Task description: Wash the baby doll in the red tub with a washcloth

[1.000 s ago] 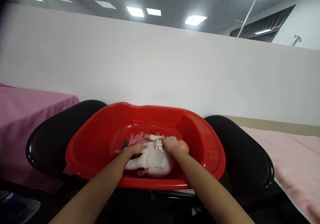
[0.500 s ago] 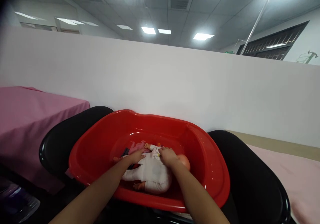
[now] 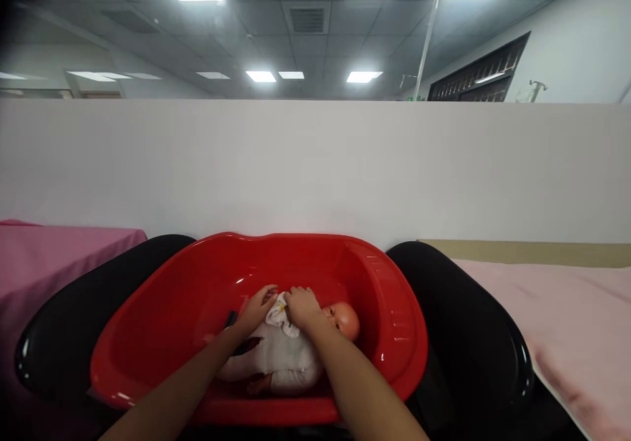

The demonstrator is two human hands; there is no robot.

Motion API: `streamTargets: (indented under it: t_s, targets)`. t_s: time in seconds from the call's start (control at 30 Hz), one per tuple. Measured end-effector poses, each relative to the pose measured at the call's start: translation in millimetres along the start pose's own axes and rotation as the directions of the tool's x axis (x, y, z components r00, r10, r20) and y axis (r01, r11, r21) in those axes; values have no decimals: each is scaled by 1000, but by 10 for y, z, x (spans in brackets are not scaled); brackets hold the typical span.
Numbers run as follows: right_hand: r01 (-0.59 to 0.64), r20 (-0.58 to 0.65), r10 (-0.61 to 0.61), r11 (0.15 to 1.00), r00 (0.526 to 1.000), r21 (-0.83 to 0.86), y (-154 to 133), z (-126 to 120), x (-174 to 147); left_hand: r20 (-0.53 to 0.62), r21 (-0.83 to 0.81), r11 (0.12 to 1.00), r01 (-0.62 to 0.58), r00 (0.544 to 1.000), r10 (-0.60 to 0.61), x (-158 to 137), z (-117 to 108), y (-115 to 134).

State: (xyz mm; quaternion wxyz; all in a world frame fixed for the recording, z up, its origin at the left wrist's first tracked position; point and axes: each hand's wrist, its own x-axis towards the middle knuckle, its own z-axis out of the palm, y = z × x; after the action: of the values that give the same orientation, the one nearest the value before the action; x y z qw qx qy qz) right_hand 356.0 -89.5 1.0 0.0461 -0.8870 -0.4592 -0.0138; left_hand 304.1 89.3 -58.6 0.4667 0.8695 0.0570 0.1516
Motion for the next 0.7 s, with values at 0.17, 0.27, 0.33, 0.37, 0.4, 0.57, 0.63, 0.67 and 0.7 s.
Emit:
streamTargets:
  t_s: [0.17, 0.27, 0.33, 0.37, 0.4, 0.57, 0.63, 0.67, 0.7]
  targets:
    - [-126, 148, 96, 970, 984, 207, 245, -68, -32, 316, 220, 953, -207, 940, 131, -147, 174, 277]
    - [-25, 263, -47, 963, 964, 267, 312, -122, -106, 448, 348, 862, -370, 873, 194, -226, 223, 307]
    - [-30, 332, -70, 958, 941, 286, 329, -153, -150, 481, 414, 783, -463, 842, 243, -241, 264, 286]
    - [-59, 374, -51, 959, 926, 277, 333, -158, -163, 489, 443, 752, -488, 835, 254, -239, 289, 267]
    - [-91, 416, -24, 963, 909, 255, 334, -152, -170, 495, 469, 727, -502, 831, 255, -233, 315, 245]
    - [-151, 490, 49, 974, 871, 170, 325, -48, -113, 491, 564, 673, -478, 850, 193, -185, 341, 125]
    - [-162, 496, 55, 971, 867, 176, 321, -36, -82, 491, 588, 665, -460, 857, 157, -171, 275, 78]
    - [-162, 501, 52, 971, 864, 177, 321, -42, -72, 491, 605, 660, -444, 861, 129, -167, 230, 53]
    - [-161, 506, 51, 971, 861, 175, 323, -54, -68, 486, 630, 653, -420, 869, 90, -167, 179, 26]
